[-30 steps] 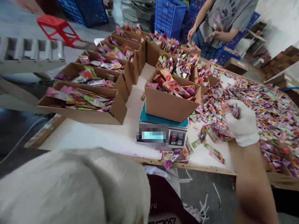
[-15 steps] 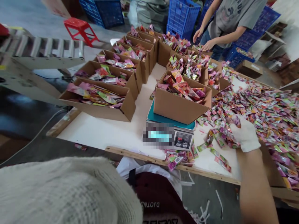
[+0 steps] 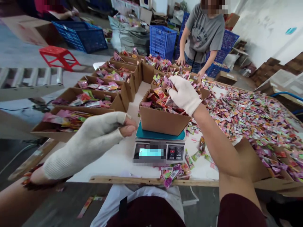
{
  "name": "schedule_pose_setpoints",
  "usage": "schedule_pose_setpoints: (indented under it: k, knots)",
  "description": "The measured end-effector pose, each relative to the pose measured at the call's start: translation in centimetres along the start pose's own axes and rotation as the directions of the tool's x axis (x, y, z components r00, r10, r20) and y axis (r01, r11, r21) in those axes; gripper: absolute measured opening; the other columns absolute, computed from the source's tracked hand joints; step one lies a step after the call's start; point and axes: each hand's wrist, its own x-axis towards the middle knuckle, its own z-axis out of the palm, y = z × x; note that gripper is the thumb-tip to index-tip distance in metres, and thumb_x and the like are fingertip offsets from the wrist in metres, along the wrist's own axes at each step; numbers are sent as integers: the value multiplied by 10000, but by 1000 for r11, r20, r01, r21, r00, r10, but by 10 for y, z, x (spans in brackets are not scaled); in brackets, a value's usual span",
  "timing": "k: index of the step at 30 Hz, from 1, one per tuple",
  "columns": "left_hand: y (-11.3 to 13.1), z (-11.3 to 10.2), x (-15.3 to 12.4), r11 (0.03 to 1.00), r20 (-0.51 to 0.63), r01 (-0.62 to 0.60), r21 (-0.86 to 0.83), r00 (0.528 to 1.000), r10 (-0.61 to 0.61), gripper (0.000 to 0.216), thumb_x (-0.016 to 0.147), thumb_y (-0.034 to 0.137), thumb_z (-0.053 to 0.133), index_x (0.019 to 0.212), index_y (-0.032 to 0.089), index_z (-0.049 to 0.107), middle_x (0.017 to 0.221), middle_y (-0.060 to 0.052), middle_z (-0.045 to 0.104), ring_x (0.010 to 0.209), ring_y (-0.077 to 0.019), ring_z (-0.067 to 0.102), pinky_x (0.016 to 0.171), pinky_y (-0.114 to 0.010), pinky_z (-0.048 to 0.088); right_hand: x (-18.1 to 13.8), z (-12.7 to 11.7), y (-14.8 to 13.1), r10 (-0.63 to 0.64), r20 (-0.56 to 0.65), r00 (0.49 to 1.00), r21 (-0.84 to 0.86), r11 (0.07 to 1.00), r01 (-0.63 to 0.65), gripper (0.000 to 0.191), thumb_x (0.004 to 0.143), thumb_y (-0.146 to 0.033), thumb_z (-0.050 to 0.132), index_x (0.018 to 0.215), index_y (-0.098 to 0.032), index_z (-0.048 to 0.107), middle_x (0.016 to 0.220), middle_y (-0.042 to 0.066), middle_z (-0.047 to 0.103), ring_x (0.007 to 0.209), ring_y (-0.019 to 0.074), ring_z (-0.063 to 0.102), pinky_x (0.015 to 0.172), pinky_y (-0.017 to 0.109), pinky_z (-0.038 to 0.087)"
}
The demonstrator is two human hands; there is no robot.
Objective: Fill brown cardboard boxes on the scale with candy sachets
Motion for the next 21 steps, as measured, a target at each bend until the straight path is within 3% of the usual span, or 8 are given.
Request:
schedule_pose_setpoints:
  k: [6, 8, 11, 13, 15, 16, 18, 21]
  knots:
    - [0, 28, 69, 933, -155, -213, 289, 952, 265, 234, 899, 334, 676, 1056, 162, 695, 952, -62, 708, 835, -181, 631, 772, -332, 493, -1, 3, -5, 123, -135, 983, 253, 964, -86, 318, 1021, -468, 513, 918, -191, 629, 762, -9, 533, 765, 138, 589, 739, 306, 537]
    - [2, 44, 98, 906, -135, -231, 355, 946, 294, 332, 880, 288, 689, 1176, 140, 675, 978, -79, 715, 888, -200, 651, 808, -345, 497, -6, -3, -12, 192, -128, 973, 377, 917, -132, 376, 1035, -542, 474, 947, -205, 616, 772, -15, 538, 664, 104, 558, 615, 250, 495]
    - [2, 63, 129, 869, -14, -218, 444, 968, 250, 246, 922, 198, 565, 1111, 132, 707, 939, -88, 730, 885, -209, 674, 809, -355, 493, -27, -19, -12, 263, -129, 956, 459, 871, -177, 367, 999, -576, 548, 928, -218, 587, 763, -27, 538, 543, 69, 466, 503, 214, 408]
    - [2, 69, 134, 824, 106, -261, 504, 965, 241, 245, 958, 249, 523, 1027, 141, 732, 953, -98, 743, 897, -217, 684, 823, -362, 495, -53, -34, 6, 289, -182, 940, 356, 910, -210, 364, 973, -582, 596, 920, -222, 598, 735, -29, 541, 546, 81, 467, 521, 233, 429]
    - [1, 69, 129, 763, 266, -345, 547, 936, 233, 309, 945, 403, 578, 1016, 154, 747, 1003, -109, 752, 951, -246, 694, 845, -375, 505, -87, -46, 35, 308, -198, 930, 127, 949, -288, 373, 954, -597, 615, 945, -225, 636, 731, -12, 573, 620, 127, 543, 615, 287, 504]
    - [1, 68, 124, 737, 352, -379, 560, 914, 203, 376, 905, 495, 626, 1025, 161, 752, 1032, -114, 754, 976, -267, 696, 844, -382, 512, -104, -49, 52, 338, -122, 933, -6, 940, -341, 373, 932, -593, 640, 978, -223, 658, 778, 11, 624, 683, 161, 595, 682, 332, 541]
    - [0, 66, 117, 715, 502, -417, 561, 858, 107, 519, 792, 622, 710, 1069, 185, 753, 1106, -114, 756, 1006, -295, 699, 821, -384, 527, -135, -50, 83, 384, -38, 922, -194, 903, -384, 473, 851, -602, 712, 1114, -210, 678, 977, 86, 717, 880, 261, 685, 842, 441, 579]
    - [0, 68, 112, 703, 611, -440, 559, 792, 10, 659, 710, 593, 794, 1245, 224, 694, 1206, -106, 747, 1038, -302, 703, 819, -374, 541, -163, -43, 103, 403, 4, 915, -204, 896, -393, 641, 859, -587, 687, 1351, -184, 604, 1287, 168, 693, 1167, 339, 677, 1032, 521, 542]
